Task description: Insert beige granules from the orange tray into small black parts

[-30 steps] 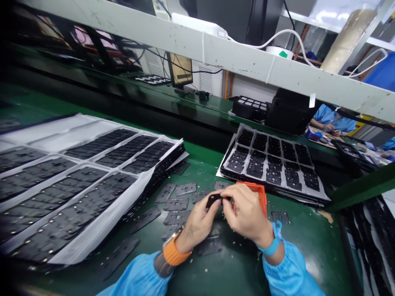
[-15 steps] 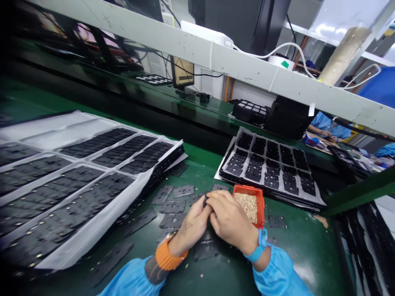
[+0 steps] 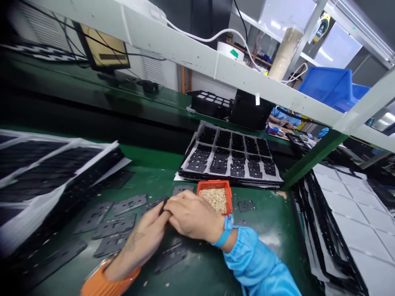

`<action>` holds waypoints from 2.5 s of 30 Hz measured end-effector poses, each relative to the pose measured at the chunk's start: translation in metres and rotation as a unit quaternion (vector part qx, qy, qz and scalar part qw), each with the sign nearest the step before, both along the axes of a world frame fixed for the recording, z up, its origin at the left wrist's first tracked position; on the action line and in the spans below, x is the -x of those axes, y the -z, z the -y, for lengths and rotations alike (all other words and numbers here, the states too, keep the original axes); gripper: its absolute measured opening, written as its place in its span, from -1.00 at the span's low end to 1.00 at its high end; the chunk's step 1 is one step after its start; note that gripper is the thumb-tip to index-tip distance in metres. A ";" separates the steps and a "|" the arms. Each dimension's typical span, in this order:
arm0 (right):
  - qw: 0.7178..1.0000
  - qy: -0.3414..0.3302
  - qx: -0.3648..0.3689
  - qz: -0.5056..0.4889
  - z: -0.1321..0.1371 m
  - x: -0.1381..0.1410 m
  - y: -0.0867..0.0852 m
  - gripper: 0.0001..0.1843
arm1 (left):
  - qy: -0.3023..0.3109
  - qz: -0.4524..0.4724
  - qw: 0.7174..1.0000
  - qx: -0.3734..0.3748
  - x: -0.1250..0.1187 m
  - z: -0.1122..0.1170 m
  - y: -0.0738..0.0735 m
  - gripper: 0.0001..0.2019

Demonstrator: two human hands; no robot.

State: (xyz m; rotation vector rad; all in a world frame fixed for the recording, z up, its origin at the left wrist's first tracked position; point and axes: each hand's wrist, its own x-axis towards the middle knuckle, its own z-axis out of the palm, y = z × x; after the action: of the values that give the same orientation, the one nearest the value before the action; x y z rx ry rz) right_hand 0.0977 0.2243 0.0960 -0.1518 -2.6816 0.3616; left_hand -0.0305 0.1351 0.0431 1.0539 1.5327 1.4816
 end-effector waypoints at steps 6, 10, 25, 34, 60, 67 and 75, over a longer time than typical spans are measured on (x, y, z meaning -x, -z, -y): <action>0.998 -0.008 0.023 -0.065 0.005 0.002 0.000 -0.81 | -0.020 0.011 0.999 -0.028 -0.002 0.003 -0.018 -0.76; 0.993 -0.004 0.085 -0.080 0.002 -0.002 -0.011 -0.77 | 0.004 0.093 0.993 -0.073 -0.005 0.001 -0.026 -0.75; 0.983 0.160 0.089 -0.025 -0.027 -0.024 -0.035 -0.83 | 0.007 0.213 0.973 -0.093 -0.007 0.000 -0.022 -0.60; 0.997 -0.030 0.070 -0.024 0.013 0.001 -0.023 -0.71 | -0.044 0.043 0.994 -0.087 -0.004 0.001 -0.018 -0.80; 0.998 0.022 0.037 -0.034 0.017 0.011 -0.002 -0.75 | -0.062 0.007 0.997 -0.049 -0.005 -0.001 -0.014 -0.83; 0.998 0.018 0.054 -0.033 0.012 0.010 -0.001 -0.73 | -0.054 0.021 0.996 -0.064 -0.004 -0.002 -0.015 -0.85; 0.990 0.129 0.058 -0.025 -0.028 -0.030 -0.045 -0.82 | -0.029 0.152 0.984 -0.084 -0.005 -0.006 -0.015 -0.69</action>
State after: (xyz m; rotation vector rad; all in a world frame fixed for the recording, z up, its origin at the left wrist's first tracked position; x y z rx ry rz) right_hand 0.1274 0.2518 0.1414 -0.5105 -2.5498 0.4332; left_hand -0.0251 0.1411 0.0583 0.8335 1.2495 1.7479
